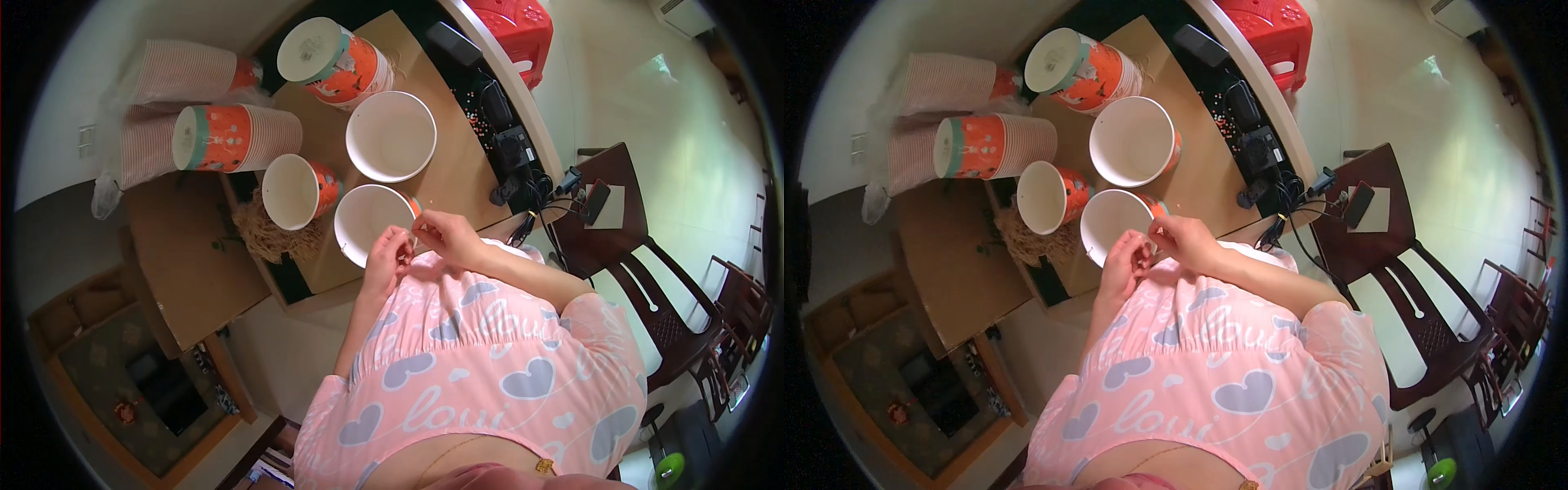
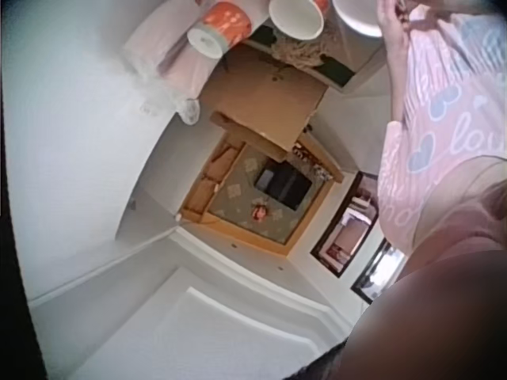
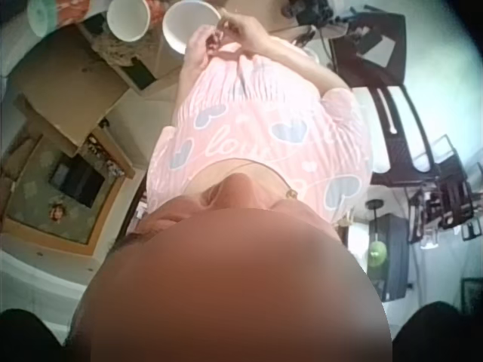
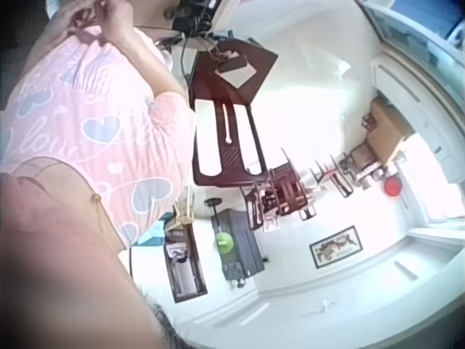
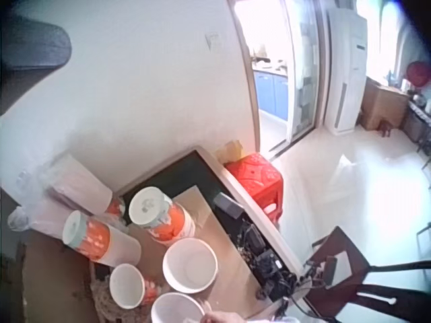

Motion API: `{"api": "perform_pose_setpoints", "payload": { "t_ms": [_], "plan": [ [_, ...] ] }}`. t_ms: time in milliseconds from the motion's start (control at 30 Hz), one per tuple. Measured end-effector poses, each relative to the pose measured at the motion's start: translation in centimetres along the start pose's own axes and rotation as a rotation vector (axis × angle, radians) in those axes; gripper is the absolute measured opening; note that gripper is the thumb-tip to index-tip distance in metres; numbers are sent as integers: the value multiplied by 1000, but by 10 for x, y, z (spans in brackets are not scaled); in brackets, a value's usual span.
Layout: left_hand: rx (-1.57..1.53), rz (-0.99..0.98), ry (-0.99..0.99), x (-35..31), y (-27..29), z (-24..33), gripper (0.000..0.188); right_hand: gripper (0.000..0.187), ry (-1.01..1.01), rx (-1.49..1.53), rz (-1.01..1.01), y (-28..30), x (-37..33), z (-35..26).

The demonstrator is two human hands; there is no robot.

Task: Wrapping rubber bands around paper cups for packaging.

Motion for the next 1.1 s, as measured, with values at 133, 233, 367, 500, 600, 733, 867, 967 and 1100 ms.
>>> {"api": "perform_pose_setpoints", "payload": {
  "t_ms": [133,233,367,500,600,733,867,967,1100],
  "plan": [
    [-115,-36,96,0,6,-3,30,13,77,-71,13,5,-2,-9],
    [-178,-151,244,-2,-4,-12,30,14,154,-97,-2,1,-4,-13],
    [-236,-169,256,-6,-7,-11,27,13,181,-105,-12,-2,-3,-17],
    [-202,-154,219,-8,-6,-4,21,12,31,52,-18,-3,-4,-11],
    [-208,-126,179,-8,-2,-6,16,11,-34,66,-48,-3,-2,-14],
    [-206,-111,151,-8,3,-8,13,10,-128,53,-73,-5,0,-8],
    [-153,-58,91,-10,7,1,15,10,-172,76,-84,-6,-2,-1],
    [-122,-70,119,-9,10,5,25,11,-201,44,-72,-3,-1,4],
    [-195,-235,298,-10,-3,-13,39,10,-188,71,-52,-4,-2,-1]
  ]
}}
Point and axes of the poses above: each hand's wrist, its own x-axis towards the middle knuckle, its own y-axis out of the back of the hand, z = x × y, the point moved 7 cm from there along x, towards the middle knuckle, and after that the axes turned 7 degrees about z, right-handed, at the moved point
